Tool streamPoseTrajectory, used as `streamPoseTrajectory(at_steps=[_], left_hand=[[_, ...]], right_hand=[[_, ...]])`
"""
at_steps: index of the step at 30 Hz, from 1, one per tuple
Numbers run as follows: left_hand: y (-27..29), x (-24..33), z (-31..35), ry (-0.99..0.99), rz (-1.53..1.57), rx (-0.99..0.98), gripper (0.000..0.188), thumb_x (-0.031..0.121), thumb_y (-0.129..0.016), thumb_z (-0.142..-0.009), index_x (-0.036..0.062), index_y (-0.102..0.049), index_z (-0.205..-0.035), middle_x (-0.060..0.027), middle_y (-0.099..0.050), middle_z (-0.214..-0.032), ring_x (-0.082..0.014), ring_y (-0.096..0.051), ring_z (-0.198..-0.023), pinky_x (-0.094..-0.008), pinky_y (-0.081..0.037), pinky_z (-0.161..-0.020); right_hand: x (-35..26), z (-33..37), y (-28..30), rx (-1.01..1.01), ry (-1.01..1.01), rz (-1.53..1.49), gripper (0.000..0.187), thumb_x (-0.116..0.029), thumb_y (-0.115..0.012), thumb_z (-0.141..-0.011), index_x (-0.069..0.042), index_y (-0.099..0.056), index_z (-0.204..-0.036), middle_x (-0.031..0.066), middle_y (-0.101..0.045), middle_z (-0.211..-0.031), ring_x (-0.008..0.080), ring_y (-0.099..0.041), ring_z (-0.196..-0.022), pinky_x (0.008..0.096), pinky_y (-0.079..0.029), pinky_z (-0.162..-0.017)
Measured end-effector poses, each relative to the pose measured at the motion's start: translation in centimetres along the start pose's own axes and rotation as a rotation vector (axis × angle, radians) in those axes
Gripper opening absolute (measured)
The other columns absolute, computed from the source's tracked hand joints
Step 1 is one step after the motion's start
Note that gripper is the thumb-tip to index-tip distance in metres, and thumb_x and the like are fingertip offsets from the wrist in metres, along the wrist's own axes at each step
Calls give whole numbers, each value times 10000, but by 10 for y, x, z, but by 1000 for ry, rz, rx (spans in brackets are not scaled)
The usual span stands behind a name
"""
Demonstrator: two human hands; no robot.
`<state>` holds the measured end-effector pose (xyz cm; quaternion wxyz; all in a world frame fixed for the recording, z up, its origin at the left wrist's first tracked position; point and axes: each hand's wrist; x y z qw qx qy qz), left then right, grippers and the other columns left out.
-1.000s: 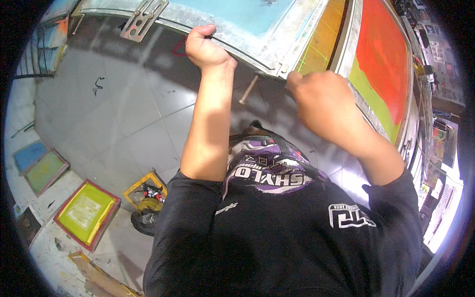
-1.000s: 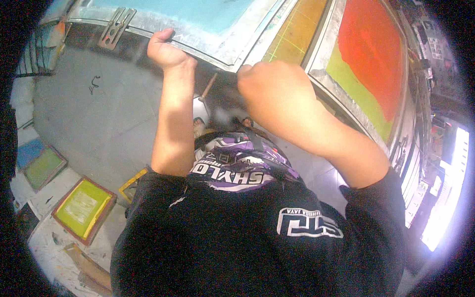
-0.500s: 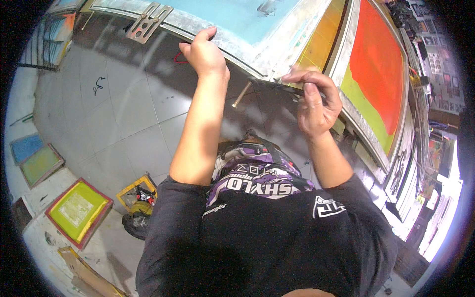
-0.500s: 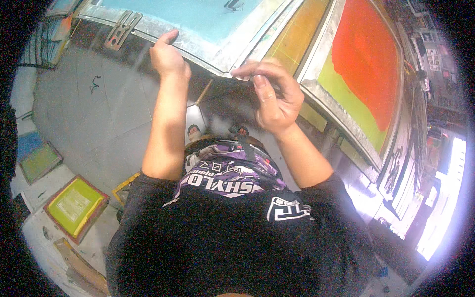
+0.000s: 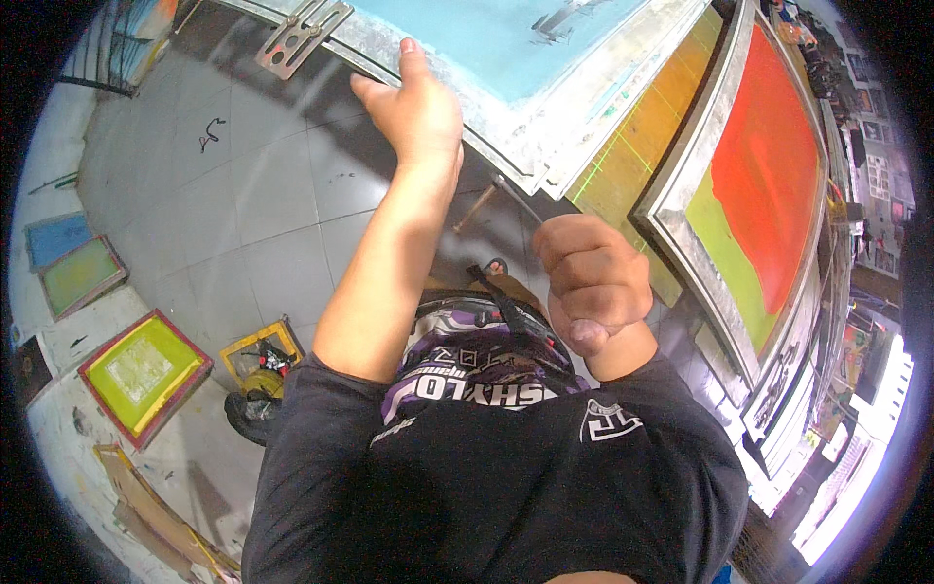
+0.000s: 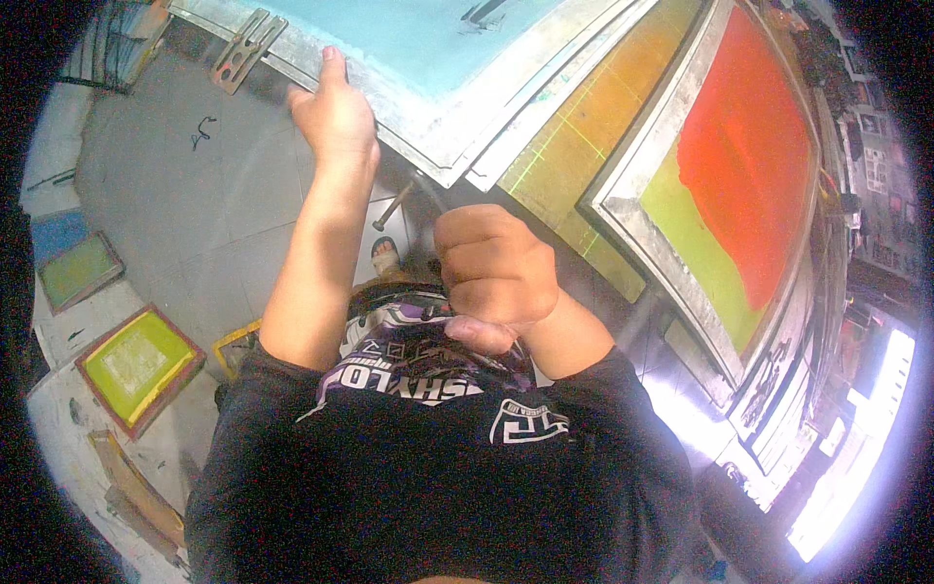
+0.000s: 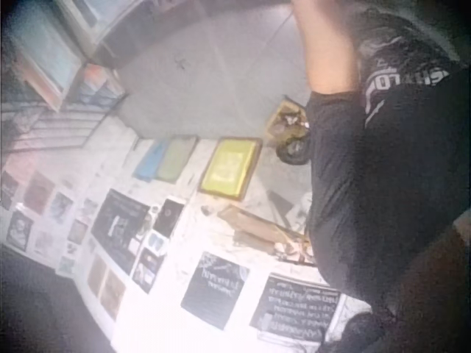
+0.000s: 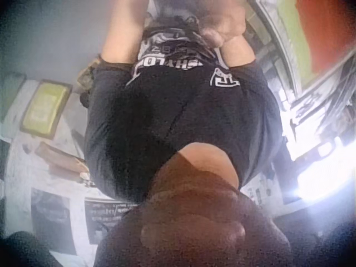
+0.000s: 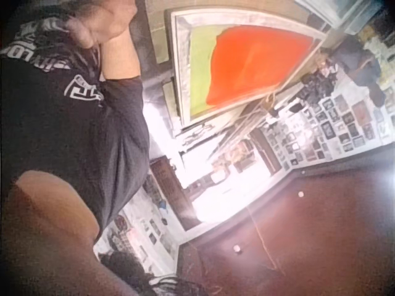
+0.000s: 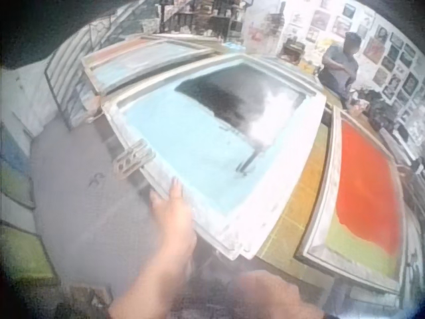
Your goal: The person wipes a black cloth, moves a white bucket, and then assembles multiple screen frames on a workbench using a wrench to tighten bolts. The person handles several screen frames and secures them with bolts.
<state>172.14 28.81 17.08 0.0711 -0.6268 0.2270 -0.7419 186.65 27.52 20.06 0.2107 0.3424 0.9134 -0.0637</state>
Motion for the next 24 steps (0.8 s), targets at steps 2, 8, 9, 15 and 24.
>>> streamPoseTrajectory(at_steps=[2,8,9,15,24], left_hand=[[3,0,-2,-82,-255,0,430,149,-497,-802,-120,-284,-1062,-238,-444,-1063,-276,-463,-982,-321,-343,-854],[6,0,-4,-173,-409,-17,448,167,-500,-796,-133,-279,-1045,-275,-453,-1018,-316,-488,-939,-342,-365,-823],[7,-4,-3,-185,-388,-12,452,168,-501,-795,-136,-277,-1043,-274,-456,-1013,-317,-491,-933,-344,-368,-819],[10,-5,-7,-215,-353,-52,422,173,-507,-794,-126,-306,-1014,-252,-496,-955,-311,-512,-898,-347,-377,-802],[9,-1,-1,-235,-365,-8,336,136,-485,-797,-92,-332,-991,-254,-514,-921,-336,-528,-851,-366,-386,-773]], right_hand=[[4,-2,10,-50,-25,-54,344,-201,-453,-806,-37,-366,-516,51,-342,-442,197,-357,-353,317,-349,-345],[11,-13,8,-45,-43,-57,335,-185,-441,-803,-48,-345,-513,44,-339,-441,198,-356,-348,313,-345,-333],[10,-8,8,-44,3,-41,337,-188,-438,-806,-51,-340,-514,42,-340,-441,197,-359,-349,313,-348,-332],[5,-1,25,-108,-140,-126,189,-118,-466,-734,-34,-444,-566,98,-488,-619,266,-494,-523,388,-443,-502],[3,-31,11,-212,-244,-38,375,-209,-335,-871,-71,-249,-533,57,-294,-428,182,-317,-333,302,-287,-312]])
Point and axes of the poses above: each hand's wrist, its own z-axis away from the middle knuckle, its own y-axis out of the back of the hand, x = y × z
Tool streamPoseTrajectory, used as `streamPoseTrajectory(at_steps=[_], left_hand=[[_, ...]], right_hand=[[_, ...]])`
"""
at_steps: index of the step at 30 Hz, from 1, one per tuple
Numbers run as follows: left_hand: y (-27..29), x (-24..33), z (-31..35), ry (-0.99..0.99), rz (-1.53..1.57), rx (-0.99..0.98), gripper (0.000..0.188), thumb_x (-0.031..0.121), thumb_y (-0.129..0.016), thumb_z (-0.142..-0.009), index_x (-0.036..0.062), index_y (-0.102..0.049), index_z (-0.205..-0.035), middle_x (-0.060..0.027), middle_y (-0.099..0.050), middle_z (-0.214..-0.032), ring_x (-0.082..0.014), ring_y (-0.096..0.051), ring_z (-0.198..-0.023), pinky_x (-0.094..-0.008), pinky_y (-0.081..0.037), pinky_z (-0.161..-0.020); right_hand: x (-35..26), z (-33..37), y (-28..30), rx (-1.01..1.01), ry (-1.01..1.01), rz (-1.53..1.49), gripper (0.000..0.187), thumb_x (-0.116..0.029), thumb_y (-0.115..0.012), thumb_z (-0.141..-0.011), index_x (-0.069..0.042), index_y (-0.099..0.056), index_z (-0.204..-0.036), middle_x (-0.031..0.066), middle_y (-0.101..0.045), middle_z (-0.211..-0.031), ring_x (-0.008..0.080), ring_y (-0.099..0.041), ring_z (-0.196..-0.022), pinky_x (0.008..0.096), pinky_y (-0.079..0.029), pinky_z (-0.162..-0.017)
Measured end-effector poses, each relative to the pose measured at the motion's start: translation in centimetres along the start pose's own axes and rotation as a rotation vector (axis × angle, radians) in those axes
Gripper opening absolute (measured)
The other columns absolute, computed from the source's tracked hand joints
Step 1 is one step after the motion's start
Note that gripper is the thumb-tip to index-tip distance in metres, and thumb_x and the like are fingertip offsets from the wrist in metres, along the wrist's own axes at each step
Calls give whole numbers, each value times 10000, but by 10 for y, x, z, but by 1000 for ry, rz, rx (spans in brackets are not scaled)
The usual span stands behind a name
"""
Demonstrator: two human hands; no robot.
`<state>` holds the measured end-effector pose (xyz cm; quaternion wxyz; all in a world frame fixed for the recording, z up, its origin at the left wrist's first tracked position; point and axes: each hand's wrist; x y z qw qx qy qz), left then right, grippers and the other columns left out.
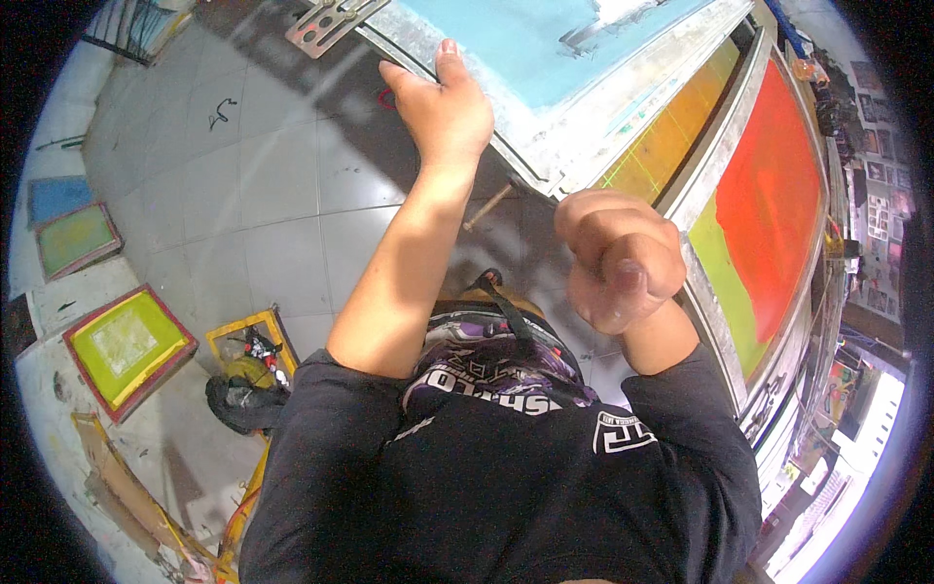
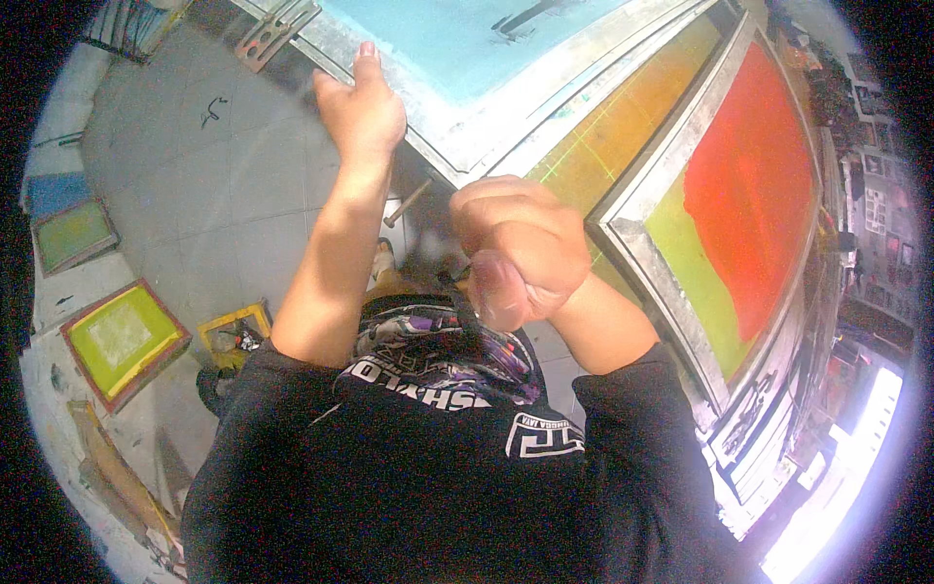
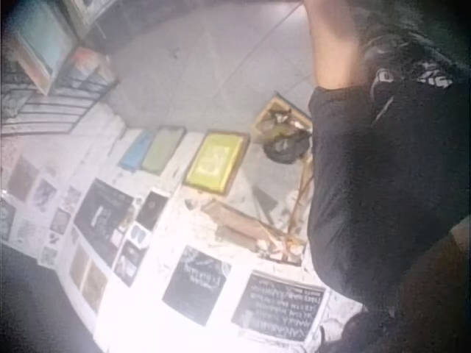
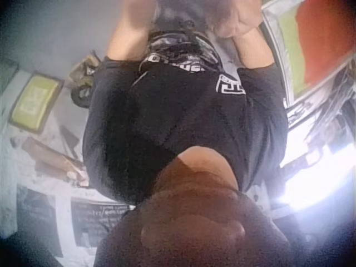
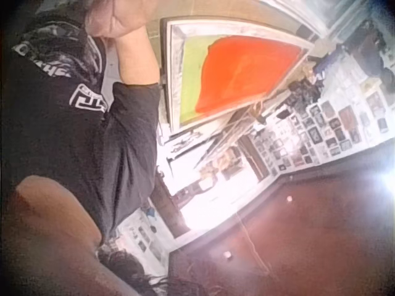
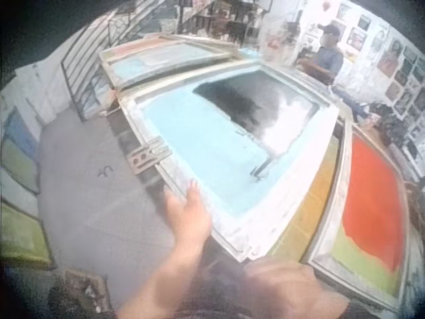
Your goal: The person wipes a black cloth, moves a white bucket, and then assembles multiple screen frames on a workbench using a wrench to tighten bolts. The person handles several screen frames and secures them with bolts.
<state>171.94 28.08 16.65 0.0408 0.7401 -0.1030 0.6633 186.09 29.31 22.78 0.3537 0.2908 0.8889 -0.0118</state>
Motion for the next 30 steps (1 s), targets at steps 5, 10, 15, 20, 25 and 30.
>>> streamPoseTrajectory(at_steps=[5,10,15,20,25,30], left_hand=[[0,0,6,42,54,-17,370,184,-472,-813,-81,-316,-1020,-247,-476,-1001,-322,-499,-920,-366,-377,-786],[-4,-1,29,11,91,-44,447,243,-434,-840,-71,-251,-1099,-230,-430,-1067,-290,-468,-954,-346,-351,-828],[2,-17,19,27,150,-80,523,303,-396,-867,-61,-185,-1178,-213,-384,-1134,-258,-437,-988,-326,-324,-870],[61,4,43,37,337,-222,268,146,-484,-837,-5,-408,-1045,-71,-492,-926,-116,-474,-831,-247,-382,-742],[70,25,79,-361,-185,-662,175,100,-655,-660,10,-581,-791,-137,-586,-756,-240,-579,-699,-285,-449,-631],[60,18,90,-429,-418,-562,145,76,-607,-707,5,-587,-832,-137,-602,-776,-252,-597,-706,-297,-456,-622]], right_hand=[[14,-44,-17,-153,-267,318,275,-171,-452,-797,-9,-465,-576,122,-412,-468,249,-389,-386,328,-351,-393],[47,-67,-38,-198,-389,255,335,-242,-489,-793,17,-528,-584,158,-472,-481,245,-424,-405,327,-375,-436],[30,-79,-33,-126,-526,161,334,-187,-450,-847,-6,-473,-566,4,-434,-482,74,-396,-436,229,-314,-393],[-20,-58,10,195,-376,-166,291,-175,-456,-845,6,-512,-623,-22,-410,-483,42,-334,-415,204,-257,-375],[-48,-10,37,468,-442,-41,299,-155,-446,-850,-15,-465,-586,-16,-396,-478,51,-322,-407,210,-234,-371],[-58,27,37,576,-506,-5,315,-152,-442,-854,-29,-441,-563,-20,-371,-474,54,-305,-403,214,-235,-371]])
Point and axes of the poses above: each hand's wrist, its own z-axis away from the middle knuckle, its own y-axis out of the back of the hand, x = y × z
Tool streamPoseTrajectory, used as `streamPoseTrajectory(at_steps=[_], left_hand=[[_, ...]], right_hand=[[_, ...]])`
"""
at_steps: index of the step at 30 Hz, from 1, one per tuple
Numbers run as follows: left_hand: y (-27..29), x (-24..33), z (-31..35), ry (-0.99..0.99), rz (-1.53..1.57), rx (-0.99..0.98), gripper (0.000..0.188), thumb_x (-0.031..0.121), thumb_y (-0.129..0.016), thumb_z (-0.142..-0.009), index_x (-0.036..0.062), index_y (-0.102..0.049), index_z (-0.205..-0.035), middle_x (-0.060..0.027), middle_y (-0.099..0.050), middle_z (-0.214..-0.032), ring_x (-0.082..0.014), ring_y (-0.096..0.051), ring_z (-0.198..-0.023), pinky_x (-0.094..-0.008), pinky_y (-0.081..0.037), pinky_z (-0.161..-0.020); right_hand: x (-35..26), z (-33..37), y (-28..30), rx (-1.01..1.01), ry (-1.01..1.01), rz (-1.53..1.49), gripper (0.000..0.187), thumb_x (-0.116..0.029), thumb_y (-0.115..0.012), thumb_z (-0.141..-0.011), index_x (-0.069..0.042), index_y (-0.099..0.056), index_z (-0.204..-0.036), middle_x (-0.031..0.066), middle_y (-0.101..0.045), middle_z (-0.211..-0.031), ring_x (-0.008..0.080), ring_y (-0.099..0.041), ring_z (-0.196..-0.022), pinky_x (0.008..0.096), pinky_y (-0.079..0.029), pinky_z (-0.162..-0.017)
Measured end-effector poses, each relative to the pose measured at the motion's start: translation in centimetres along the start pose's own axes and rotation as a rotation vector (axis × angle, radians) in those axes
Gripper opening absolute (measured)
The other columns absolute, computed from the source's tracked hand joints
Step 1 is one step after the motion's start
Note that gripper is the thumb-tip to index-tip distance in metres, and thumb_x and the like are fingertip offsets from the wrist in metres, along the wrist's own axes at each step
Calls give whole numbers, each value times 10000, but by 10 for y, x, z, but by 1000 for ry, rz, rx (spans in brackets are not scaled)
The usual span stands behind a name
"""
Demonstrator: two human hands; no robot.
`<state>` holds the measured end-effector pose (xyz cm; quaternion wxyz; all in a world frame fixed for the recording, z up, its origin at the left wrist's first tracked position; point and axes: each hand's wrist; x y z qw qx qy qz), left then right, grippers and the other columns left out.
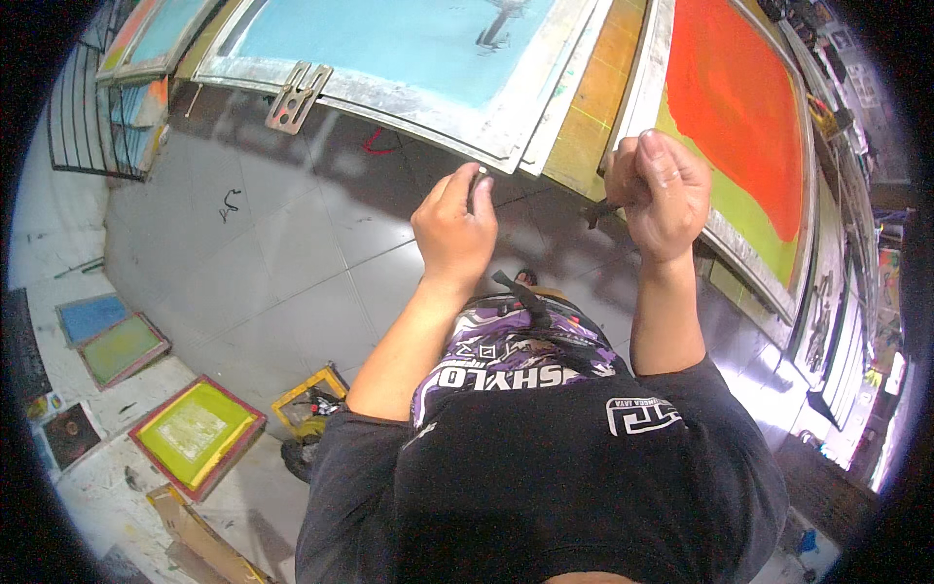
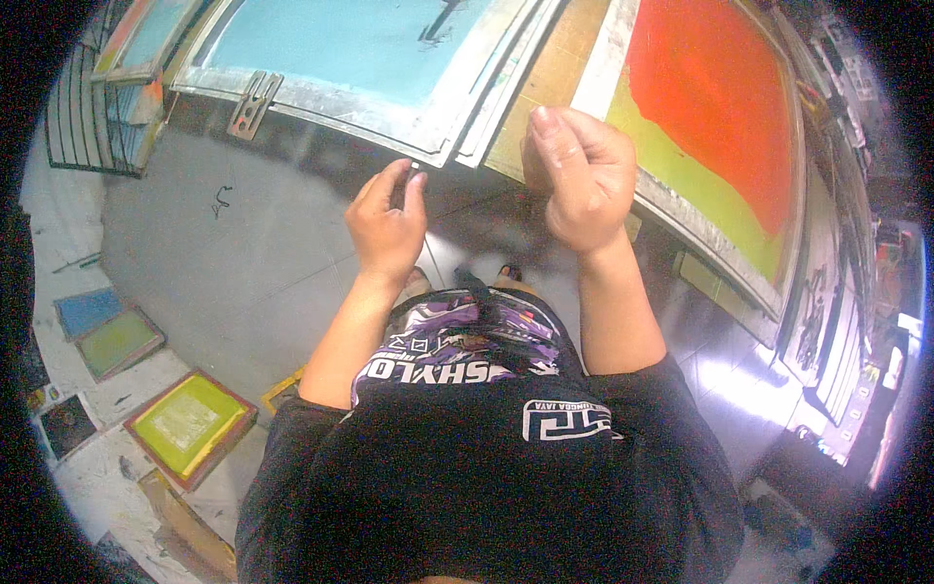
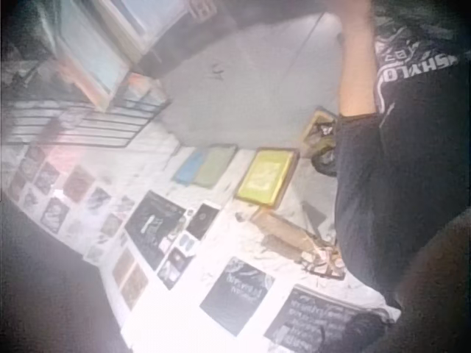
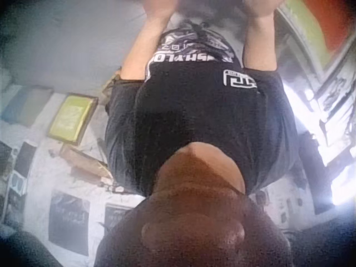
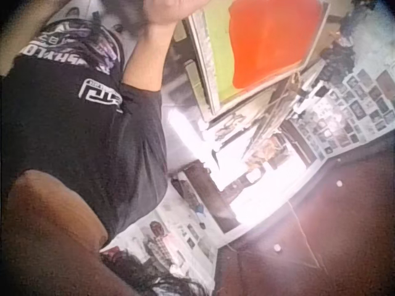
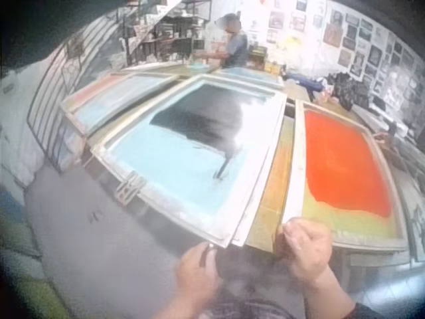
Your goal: The person wipes a black cloth, moves a white bucket, and then assembles multiple screen frames on a workbench using a wrench to tighten bolts. The person handles several screen frames and secures them with bolts.
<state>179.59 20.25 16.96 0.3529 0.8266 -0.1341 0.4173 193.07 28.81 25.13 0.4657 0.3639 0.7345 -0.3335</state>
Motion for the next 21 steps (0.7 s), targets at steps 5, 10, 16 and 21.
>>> streamPoseTrajectory(at_steps=[5,10,16,21], left_hand=[[-9,-3,-1,-43,-24,41,79,65,-519,-770,3,-555,-803,-131,-577,-705,-262,-564,-603,-328,-437,-535],[-10,8,-2,388,282,-16,122,110,-537,-793,-11,-552,-781,-50,-562,-648,-89,-518,-581,-219,-413,-536],[-12,-2,1,333,271,-21,150,112,-562,-778,-33,-540,-809,-50,-553,-625,-70,-501,-584,-199,-403,-538],[-18,0,2,395,599,80,146,128,-510,-813,-11,-554,-810,-44,-561,-640,-70,-500,-569,-204,-410,-534]], right_hand=[[2,16,13,62,-84,-61,311,-141,-449,-851,-36,-434,-559,-20,-371,-474,50,-305,-402,211,-239,-368],[2,24,24,77,-130,-94,311,-143,-456,-851,-41,-431,-558,-21,-370,-475,47,-302,-404,210,-235,-366],[0,26,27,65,-146,-54,320,-154,-458,-852,-46,-432,-552,-25,-364,-467,47,-297,-402,213,-232,-365],[3,25,27,31,-170,-33,334,-170,-465,-849,-54,-431,-537,-33,-358,-451,47,-302,-398,212,-236,-366]])
Point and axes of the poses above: each hand's wrist, its own z-axis away from the middle knuckle, its own y-axis out of the back of the hand, x = y × z
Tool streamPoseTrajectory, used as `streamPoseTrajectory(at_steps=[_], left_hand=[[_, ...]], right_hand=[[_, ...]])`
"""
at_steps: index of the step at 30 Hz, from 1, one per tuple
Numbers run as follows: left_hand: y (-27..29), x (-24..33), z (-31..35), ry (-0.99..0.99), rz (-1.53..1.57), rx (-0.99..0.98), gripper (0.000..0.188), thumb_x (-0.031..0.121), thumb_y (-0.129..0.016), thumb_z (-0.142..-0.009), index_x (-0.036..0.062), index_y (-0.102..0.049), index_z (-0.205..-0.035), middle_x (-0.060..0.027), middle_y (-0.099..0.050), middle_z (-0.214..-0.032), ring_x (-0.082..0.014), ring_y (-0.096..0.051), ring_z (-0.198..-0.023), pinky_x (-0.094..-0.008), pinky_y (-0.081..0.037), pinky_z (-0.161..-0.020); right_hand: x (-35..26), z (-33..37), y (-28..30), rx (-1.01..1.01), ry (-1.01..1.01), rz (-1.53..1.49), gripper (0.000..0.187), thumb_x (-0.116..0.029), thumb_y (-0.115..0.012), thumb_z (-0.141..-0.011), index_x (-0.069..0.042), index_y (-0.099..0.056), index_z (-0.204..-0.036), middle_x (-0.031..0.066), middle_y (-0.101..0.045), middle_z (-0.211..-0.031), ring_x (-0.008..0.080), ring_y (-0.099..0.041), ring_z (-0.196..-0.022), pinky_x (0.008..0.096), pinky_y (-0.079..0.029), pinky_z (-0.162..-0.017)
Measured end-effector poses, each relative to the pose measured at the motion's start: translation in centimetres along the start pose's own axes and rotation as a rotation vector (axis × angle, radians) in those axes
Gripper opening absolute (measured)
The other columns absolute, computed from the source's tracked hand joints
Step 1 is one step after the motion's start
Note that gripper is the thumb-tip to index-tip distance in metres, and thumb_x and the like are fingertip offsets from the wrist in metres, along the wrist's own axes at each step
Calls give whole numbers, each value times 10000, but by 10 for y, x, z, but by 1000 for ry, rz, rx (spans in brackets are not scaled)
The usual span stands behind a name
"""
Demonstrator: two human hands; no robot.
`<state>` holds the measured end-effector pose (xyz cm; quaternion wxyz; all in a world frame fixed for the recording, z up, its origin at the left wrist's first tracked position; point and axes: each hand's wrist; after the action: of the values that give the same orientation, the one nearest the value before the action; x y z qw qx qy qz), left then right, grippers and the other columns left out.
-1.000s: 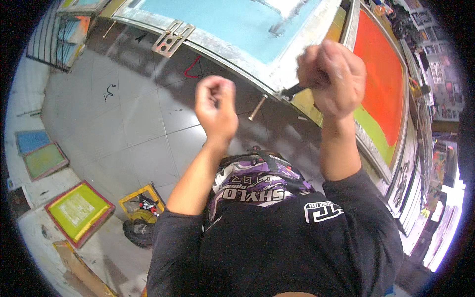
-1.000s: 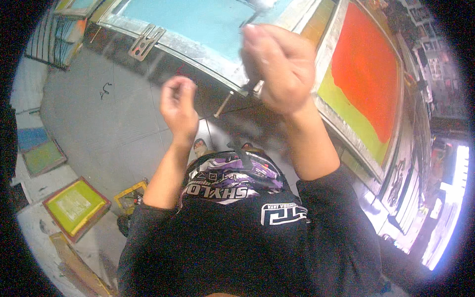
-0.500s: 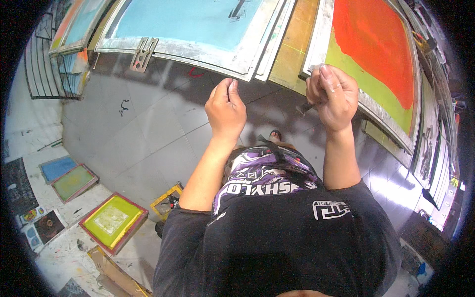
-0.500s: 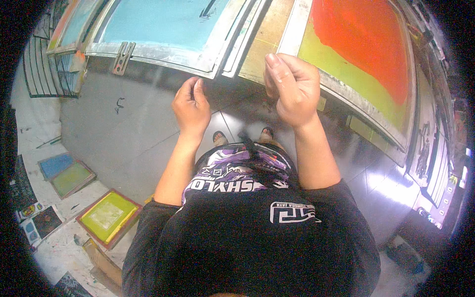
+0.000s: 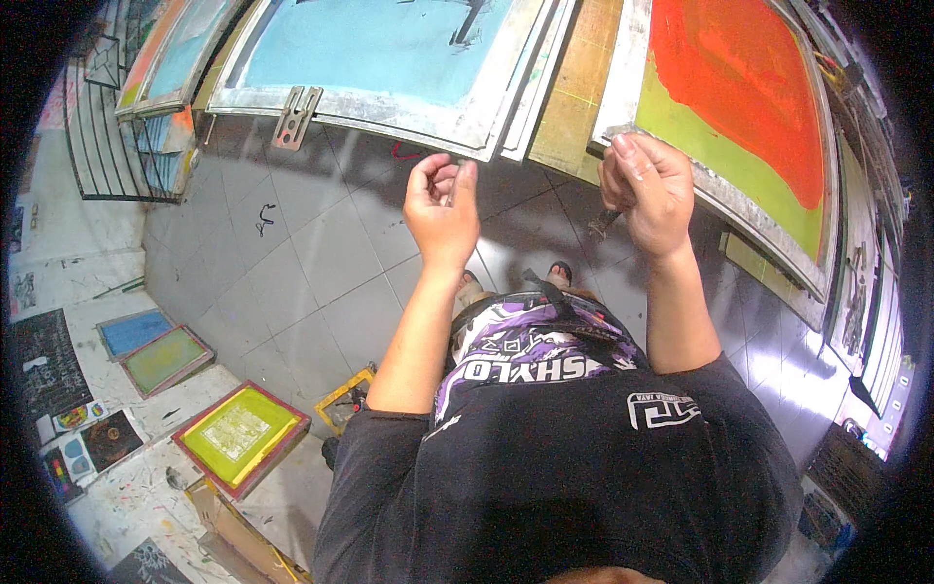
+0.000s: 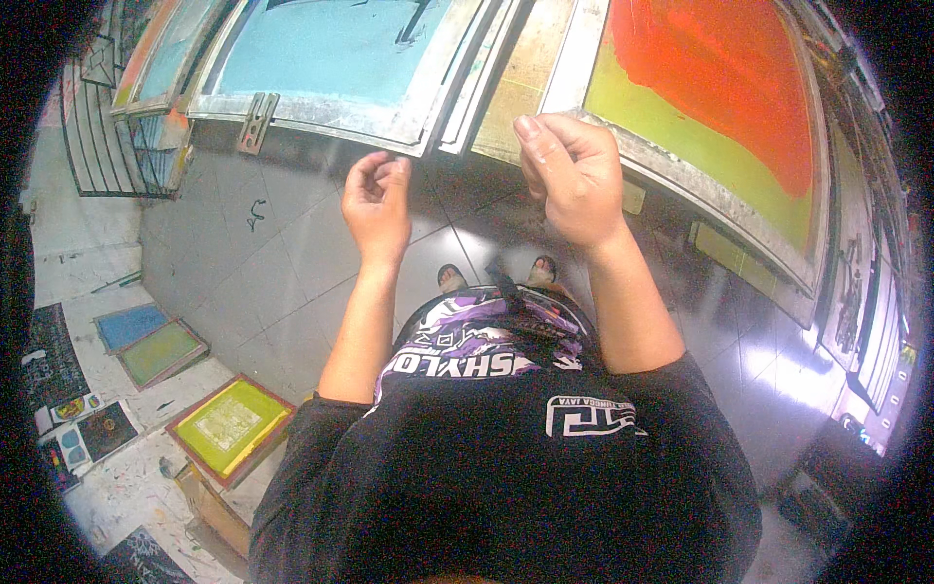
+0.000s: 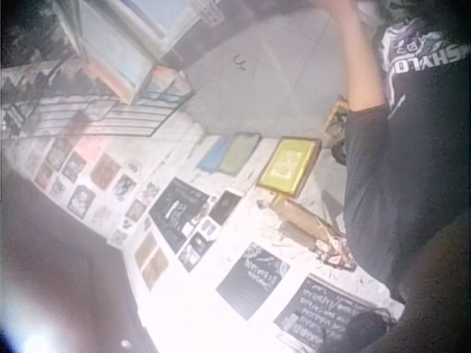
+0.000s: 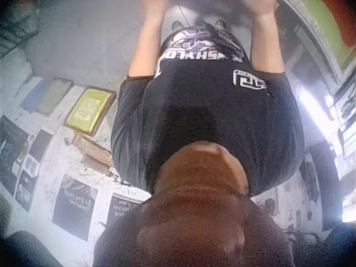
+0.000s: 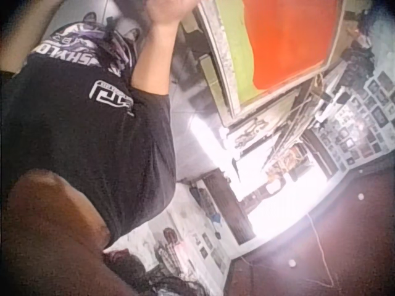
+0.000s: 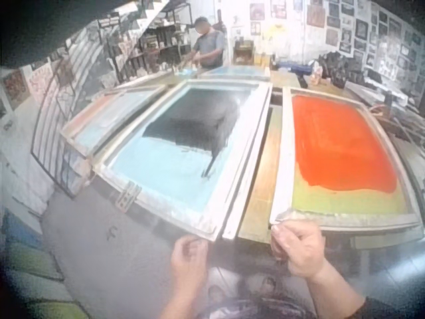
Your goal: The person wipes a black cloth, moves a white bucket, and then assembles multiple screen frames on a workbench using a wrench to tighten bolts. The person handles several screen frames and secures them with bolts.
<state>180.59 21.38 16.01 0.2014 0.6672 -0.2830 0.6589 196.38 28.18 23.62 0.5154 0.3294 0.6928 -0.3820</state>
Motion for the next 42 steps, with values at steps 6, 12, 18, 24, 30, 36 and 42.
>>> streamPoseTrajectory(at_steps=[6,12,18,24,30,36,42], left_hand=[[4,3,1,-37,-256,-16,116,105,-528,-800,2,-557,-844,-47,-563,-676,-76,-511,-588,-209,-424,-547],[6,-10,6,-346,-336,56,148,140,-537,-798,-3,-572,-812,-51,-567,-630,-107,-535,-559,-234,-429,-519],[13,8,6,369,-121,-104,153,149,-577,-771,-4,-580,-773,-46,-558,-591,-94,-528,-525,-226,-422,-495],[21,-3,15,-44,-270,-5,198,167,-524,-823,-23,-568,-787,-44,-547,-597,-67,-486,-491,-183,-382,-460],[21,24,3,484,3,-108,244,242,-544,-814,4,-570,-766,-17,-531,-601,-79,-496,-528,-194,-392,-492],[26,11,8,120,-343,-72,193,143,-618,-749,-32,-540,-766,-61,-546,-611,-106,-493,-514,-220,-391,-484],[26,10,5,-173,-549,24,261,154,-646,-716,-11,-549,-893,-40,-522,-601,-121,-464,-486,-221,-404,-509]], right_hand=[[2,-1,-3,-21,-9,23,341,-188,-471,-846,-62,-430,-532,-31,-366,-448,49,-311,-394,210,-240,-367],[3,-2,-2,-22,-72,-40,331,-188,-477,-842,-62,-433,-539,-28,-372,-457,50,-318,-399,210,-243,-368],[6,1,-1,-26,-67,-5,315,-180,-471,-846,-54,-443,-558,-35,-363,-472,46,-304,-411,210,-237,-375],[9,-1,-3,-58,-112,-94,327,-181,-462,-851,-62,-423,-549,-42,-348,-464,38,-283,-405,207,-217,-367],[11,-7,-4,-44,-162,-106,328,-171,-450,-856,-71,-419,-545,-58,-341,-460,27,-270,-398,197,-203,-360],[17,-12,-11,-109,-123,-122,322,-210,-465,-855,-68,-427,-568,-47,-344,-463,31,-276,-393,197,-206,-356],[20,-16,-12,-117,-171,-158,313,-197,-421,-871,-76,-379,-585,-30,-303,-467,44,-241,-390,199,-185,-352]])
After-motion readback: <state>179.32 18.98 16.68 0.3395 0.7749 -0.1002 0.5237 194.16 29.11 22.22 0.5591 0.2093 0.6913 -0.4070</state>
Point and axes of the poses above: each hand's wrist, its own z-axis away from the middle knuckle, its own y-axis out of the back of the hand, x = y × z
